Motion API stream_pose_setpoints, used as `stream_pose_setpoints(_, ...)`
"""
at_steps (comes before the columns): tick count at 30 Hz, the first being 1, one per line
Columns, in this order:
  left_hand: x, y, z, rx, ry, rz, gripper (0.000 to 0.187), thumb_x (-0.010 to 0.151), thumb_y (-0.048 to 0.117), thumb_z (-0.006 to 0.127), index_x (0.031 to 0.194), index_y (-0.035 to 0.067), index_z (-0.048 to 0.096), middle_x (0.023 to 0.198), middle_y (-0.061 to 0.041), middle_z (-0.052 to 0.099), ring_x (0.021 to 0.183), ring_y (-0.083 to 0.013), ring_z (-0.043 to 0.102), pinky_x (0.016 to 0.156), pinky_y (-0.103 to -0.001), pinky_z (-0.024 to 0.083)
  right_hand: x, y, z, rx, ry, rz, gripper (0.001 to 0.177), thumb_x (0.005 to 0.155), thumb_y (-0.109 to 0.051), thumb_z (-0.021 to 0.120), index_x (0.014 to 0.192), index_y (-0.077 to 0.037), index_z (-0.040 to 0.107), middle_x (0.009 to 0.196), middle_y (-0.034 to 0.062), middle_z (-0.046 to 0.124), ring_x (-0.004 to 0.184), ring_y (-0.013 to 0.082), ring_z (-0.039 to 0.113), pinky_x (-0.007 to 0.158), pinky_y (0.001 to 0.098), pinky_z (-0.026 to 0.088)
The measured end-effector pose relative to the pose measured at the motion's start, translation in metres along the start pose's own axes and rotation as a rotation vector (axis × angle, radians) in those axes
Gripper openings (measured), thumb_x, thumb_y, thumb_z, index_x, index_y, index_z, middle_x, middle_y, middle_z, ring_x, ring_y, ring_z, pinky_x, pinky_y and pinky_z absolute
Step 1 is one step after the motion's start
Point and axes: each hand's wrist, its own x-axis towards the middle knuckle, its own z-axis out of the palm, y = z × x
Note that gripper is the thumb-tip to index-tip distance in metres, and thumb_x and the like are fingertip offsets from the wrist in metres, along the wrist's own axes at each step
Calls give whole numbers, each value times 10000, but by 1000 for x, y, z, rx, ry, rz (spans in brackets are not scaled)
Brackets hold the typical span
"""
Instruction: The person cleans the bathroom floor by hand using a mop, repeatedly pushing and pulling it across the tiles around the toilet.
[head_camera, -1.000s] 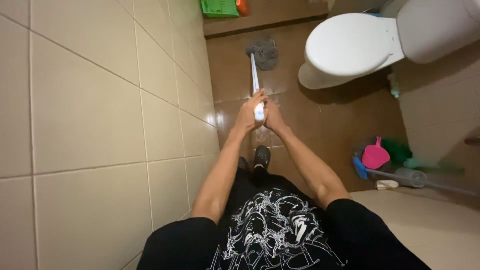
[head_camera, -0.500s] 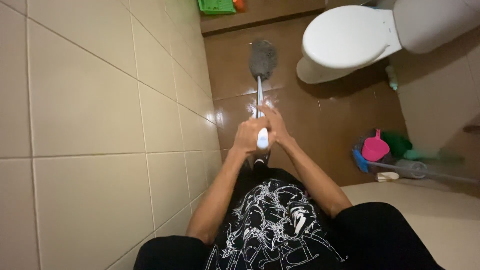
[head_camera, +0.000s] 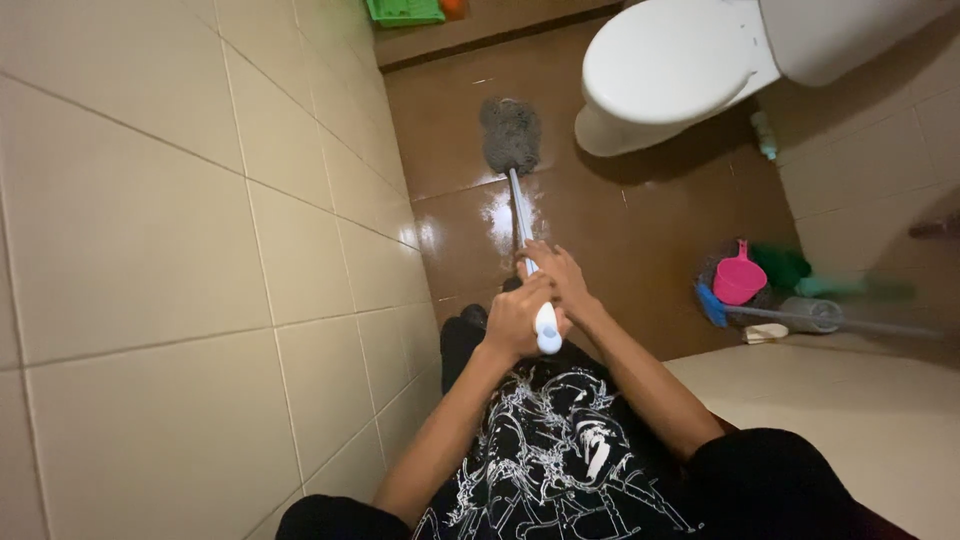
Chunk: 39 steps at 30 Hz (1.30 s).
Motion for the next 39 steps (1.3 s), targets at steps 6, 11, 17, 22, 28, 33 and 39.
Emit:
stream_pose_setpoints(6, 29, -26, 2, -2, 113, 79, 192, 788, 182, 703, 914, 42, 667, 967, -113, 691, 972, -328, 745, 777, -395, 616, 39, 16, 5, 52, 15, -29, 285, 957, -245, 604, 1205, -121, 670, 1392, 184, 627, 1319, 371, 574, 1121, 540, 380)
stream_pose_setpoints(11, 56, -70, 12, 26, 93, 15, 168, 814, 182, 721, 904, 46, 682, 962, -98, 709, 901, -294, 740, 748, -388, 612, 86, 48, 12, 180, 2, -38, 310, 960, -232, 556, 1220, -111, 676, 1334, 193, 662, 1175, 381, 632, 1056, 483, 463)
stream_pose_setpoints(17, 92, -120, 28, 82, -64, -32, 253, 811, 285, 748, 908, 56, 702, 970, -96, 718, 808, -295, 719, 691, -403, 598, 134, 88, 14, 339, 34, -65, 348, 1059, -269, 499, 1310, -110, 679, 1166, 241, 696, 1062, 399, 673, 933, 457, 517)
stream_pose_setpoints(22, 96, -131, 42, 128, -120, -86, 312, 814, 307, 729, 1026, 86, 672, 1180, -116, 700, 1062, -348, 674, 870, -494, 552, 147, 98, 25, 93, 37, 132, 438, 1002, -372, 578, 1385, -167, 628, 1322, 144, 689, 1185, 364, 674, 1017, 436, 527)
stream_pose_setpoints(28, 46, -117, 58, 214, -242, -239, 402, 836, 300, 713, 1193, 126, 656, 1453, -182, 547, 1247, -470, 544, 1043, -535, 448, 120, 136, 57, -56, -14, -22, 571, 942, -375, 631, 1472, -173, 559, 1564, 165, 474, 1331, 482, 512, 1076, 510, 435)
stream_pose_setpoints(33, -2, -91, 59, 210, -193, -182, 416, 859, 320, 712, 1221, 123, 650, 1493, -211, 501, 1277, -497, 536, 1101, -545, 427, 72, 109, 57, -292, -157, 77, 567, 915, -524, 667, 1377, -210, 572, 1504, 137, 516, 1358, 419, 499, 1073, 550, 407)
stream_pose_setpoints(39, -47, -38, 36, 276, -245, 8, 434, 779, 356, 721, 1081, 46, 679, 1314, -343, 566, 1205, -486, 596, 1119, -525, 458, -5, 76, 56, -360, -82, -101, 518, 885, -342, 645, 1389, -239, 586, 1424, 146, 598, 1289, 309, 598, 1078, 541, 412)
